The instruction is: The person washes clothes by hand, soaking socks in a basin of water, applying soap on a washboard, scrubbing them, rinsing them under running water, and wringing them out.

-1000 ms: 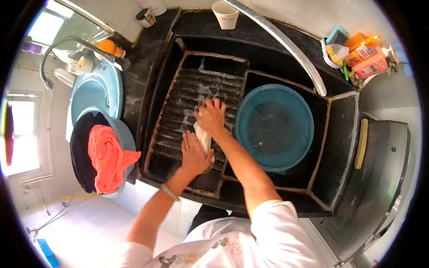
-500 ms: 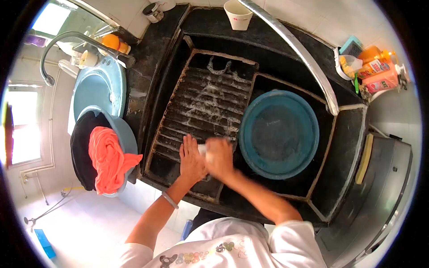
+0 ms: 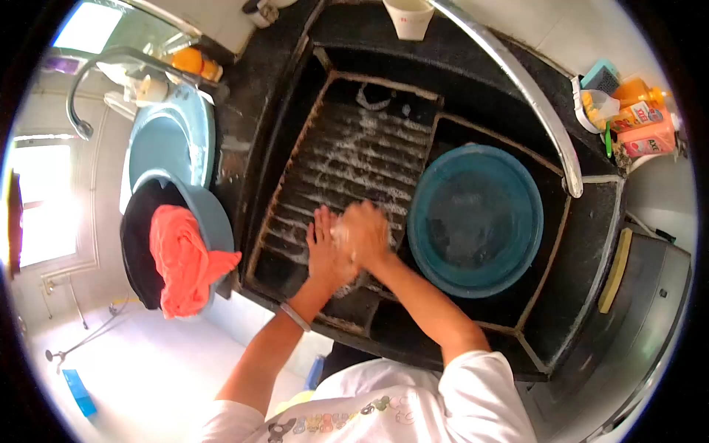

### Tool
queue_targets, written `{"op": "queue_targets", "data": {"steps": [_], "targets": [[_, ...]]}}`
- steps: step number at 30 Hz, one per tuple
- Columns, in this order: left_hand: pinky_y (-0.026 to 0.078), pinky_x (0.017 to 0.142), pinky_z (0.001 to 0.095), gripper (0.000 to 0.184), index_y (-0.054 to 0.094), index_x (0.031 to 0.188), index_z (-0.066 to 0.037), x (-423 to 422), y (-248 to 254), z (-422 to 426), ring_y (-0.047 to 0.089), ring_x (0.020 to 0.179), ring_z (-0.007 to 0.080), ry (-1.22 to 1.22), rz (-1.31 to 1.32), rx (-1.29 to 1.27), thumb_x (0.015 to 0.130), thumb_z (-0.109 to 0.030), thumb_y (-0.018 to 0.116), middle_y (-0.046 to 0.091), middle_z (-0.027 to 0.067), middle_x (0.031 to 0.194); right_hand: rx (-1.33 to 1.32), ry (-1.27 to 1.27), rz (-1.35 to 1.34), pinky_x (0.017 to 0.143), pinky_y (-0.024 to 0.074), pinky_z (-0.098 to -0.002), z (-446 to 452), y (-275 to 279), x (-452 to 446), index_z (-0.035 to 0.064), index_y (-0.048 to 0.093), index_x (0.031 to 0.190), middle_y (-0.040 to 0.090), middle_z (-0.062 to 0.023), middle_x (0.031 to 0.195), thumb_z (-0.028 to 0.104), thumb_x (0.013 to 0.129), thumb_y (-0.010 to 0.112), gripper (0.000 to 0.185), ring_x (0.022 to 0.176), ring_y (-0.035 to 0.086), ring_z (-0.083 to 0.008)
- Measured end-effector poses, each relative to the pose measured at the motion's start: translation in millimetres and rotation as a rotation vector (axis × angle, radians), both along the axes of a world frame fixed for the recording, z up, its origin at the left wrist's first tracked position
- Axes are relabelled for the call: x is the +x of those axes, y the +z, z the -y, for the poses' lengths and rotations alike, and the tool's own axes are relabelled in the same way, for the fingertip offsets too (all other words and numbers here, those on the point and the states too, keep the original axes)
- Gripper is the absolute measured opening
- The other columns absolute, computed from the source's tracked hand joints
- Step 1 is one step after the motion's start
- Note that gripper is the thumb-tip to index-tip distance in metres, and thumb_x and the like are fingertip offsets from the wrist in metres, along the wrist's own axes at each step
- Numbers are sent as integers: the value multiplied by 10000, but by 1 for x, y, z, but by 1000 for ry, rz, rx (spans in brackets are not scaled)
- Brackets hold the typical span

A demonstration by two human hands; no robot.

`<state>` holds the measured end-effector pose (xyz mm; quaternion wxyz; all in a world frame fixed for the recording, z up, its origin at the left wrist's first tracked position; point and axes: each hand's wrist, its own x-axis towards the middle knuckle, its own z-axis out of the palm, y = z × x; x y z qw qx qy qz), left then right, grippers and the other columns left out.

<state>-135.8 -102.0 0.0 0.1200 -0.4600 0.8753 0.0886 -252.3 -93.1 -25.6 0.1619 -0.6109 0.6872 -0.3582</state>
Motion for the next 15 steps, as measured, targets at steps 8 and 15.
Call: {"op": "queue_targets", "data": {"steps": [8, 15], "targets": [[64, 1122, 534, 919, 163, 1419, 119, 27, 10, 9, 66, 1411, 440, -148, -132, 132, 856, -519, 510, 97, 314, 1502, -76, -220, -4, 790, 347, -457, -27, 33, 9, 49, 666, 812, 575, -117, 1002, 246, 794, 620, 203, 925, 480, -294], [68, 1119, 541, 827, 183, 1390, 157, 25, -4, 15, 104, 1404, 439, -158, -337, 101, 871, -427, 454, 143, 326, 1481, 43, -485, -286, 735, 386, -436, 81, -2, -13, 41, 656, 786, 585, -106, 904, 229, 803, 633, 189, 867, 511, -319]]}}
